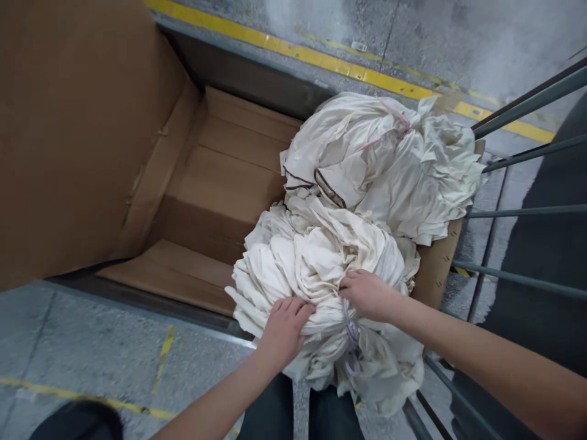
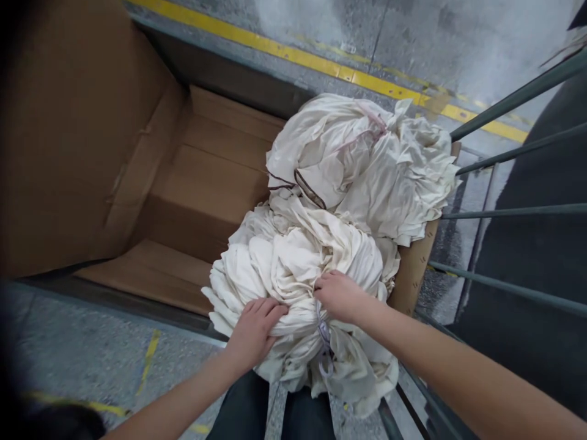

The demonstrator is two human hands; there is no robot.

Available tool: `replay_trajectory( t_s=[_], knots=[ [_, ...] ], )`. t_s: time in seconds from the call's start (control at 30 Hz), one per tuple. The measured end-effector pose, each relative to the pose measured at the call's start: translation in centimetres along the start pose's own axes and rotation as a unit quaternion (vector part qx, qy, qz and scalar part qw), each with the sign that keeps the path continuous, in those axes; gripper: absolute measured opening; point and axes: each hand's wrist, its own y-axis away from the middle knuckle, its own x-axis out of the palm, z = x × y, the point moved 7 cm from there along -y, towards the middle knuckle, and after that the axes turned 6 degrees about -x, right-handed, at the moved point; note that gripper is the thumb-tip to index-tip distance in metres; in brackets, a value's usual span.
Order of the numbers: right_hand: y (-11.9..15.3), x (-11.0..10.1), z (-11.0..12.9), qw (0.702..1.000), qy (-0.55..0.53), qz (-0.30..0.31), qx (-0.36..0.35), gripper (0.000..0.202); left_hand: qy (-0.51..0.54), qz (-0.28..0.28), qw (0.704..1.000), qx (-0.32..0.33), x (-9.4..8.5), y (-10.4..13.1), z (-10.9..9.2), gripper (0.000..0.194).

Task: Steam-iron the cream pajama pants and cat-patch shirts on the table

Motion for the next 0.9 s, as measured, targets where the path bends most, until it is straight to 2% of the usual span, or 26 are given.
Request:
replay_trajectory(
  t_s=[0.07,0.2,0.27,0.33,0.43,0.53,0.57,0.63,0.7,0.77,0.9],
  knots=[
    [1.3,0.5,0.1,0.999,0.019,-0.043,-0.011,0.018,0.014,-0.008,1.0,-0.001,0.5,0.7,0.1,0.054],
    [5.4,2.3,-0.2,0.991,0.034,-0.125,0.027,0.031,0.024,-0.019,1.0,-0.009,0.9,1.2,0.2,0.053],
    [6.4,2.7,-0.2,0.988,0.034,-0.145,0.04,0.03,0.034,-0.03,0.999,-0.02,0.4,1.0,0.1,0.045],
    [6.3,2.6,-0.3,0.987,0.032,-0.145,0.056,0.032,0.048,-0.025,0.998,-0.04,-0.4,0.1,-0.1,0.034],
    [5.0,1.8,-0.7,0.986,0.032,-0.127,0.104,0.04,0.054,-0.009,0.997,-0.062,-2.2,-2.8,-1.7,0.03],
    [4.2,1.3,-1.2,0.982,0.027,-0.103,0.157,0.036,0.024,-0.046,0.999,0.009,-4.2,-7.7,-5.9,0.025],
    [4.2,1.4,-1.4,0.98,0.026,-0.093,0.174,0.031,0.006,-0.051,0.998,0.027,-4.4,-9.4,-7.2,0.027],
    [4.5,1.7,-1.7,0.975,0.03,-0.075,0.205,0.025,-0.027,-0.008,1.0,0.006,-3.7,-12.8,-8.7,0.031],
    [5.0,2.1,-1.7,0.972,0.042,-0.065,0.222,0.027,-0.041,0.068,0.996,-0.05,-2.0,-15.0,-8.5,0.03],
    [5.4,2.4,-1.5,0.972,0.054,-0.054,0.22,0.033,-0.031,0.114,0.988,-0.096,-0.5,-15.5,-7.3,0.028],
    [5.0,1.8,-1.3,0.976,0.065,-0.008,0.208,0.043,0.033,0.078,0.979,-0.184,0.7,-13.8,-4.0,0.036]
  ],
)
